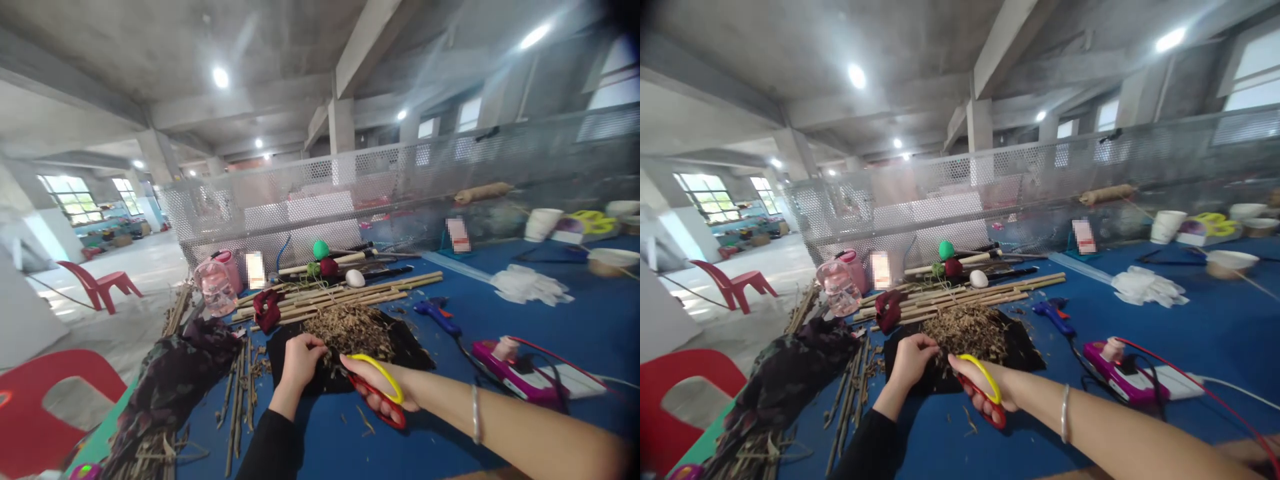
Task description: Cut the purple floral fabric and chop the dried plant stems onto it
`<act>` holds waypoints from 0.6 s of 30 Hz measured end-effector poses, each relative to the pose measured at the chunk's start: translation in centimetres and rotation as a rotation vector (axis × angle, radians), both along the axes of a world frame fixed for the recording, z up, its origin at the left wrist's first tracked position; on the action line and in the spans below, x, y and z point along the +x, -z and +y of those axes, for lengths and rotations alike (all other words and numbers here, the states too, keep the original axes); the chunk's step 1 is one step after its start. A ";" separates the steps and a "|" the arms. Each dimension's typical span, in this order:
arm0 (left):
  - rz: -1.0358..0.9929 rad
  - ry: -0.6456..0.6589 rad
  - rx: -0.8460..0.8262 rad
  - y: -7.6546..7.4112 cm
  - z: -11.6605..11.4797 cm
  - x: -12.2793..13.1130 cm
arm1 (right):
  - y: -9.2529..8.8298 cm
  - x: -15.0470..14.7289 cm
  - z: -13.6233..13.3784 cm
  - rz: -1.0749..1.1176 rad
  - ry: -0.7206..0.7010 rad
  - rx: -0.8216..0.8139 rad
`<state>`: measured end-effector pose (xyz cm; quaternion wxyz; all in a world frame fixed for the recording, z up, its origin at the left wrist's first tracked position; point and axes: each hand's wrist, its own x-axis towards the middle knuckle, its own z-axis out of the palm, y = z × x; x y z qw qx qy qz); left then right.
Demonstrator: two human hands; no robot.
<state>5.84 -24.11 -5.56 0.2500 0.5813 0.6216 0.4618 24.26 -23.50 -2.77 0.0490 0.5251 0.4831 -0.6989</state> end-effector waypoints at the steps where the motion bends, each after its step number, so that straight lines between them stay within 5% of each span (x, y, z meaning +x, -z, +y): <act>1: 0.011 -0.007 -0.004 0.1 0.1 0.0 | 0.1 -0.1 -0.1 -0.019 0.005 0.025; 6: 0.022 -0.026 -0.003 0.6 0.2 -0.1 | -0.1 -0.5 -0.5 -0.125 0.007 0.131; 13: -0.033 0.020 0.012 0.5 0.2 0.2 | -1.1 0.0 0.0 -0.024 -0.036 -0.056; 18: -0.034 0.085 -0.002 0.6 0.0 0.5 | -0.1 -0.4 -0.2 -0.073 0.057 0.078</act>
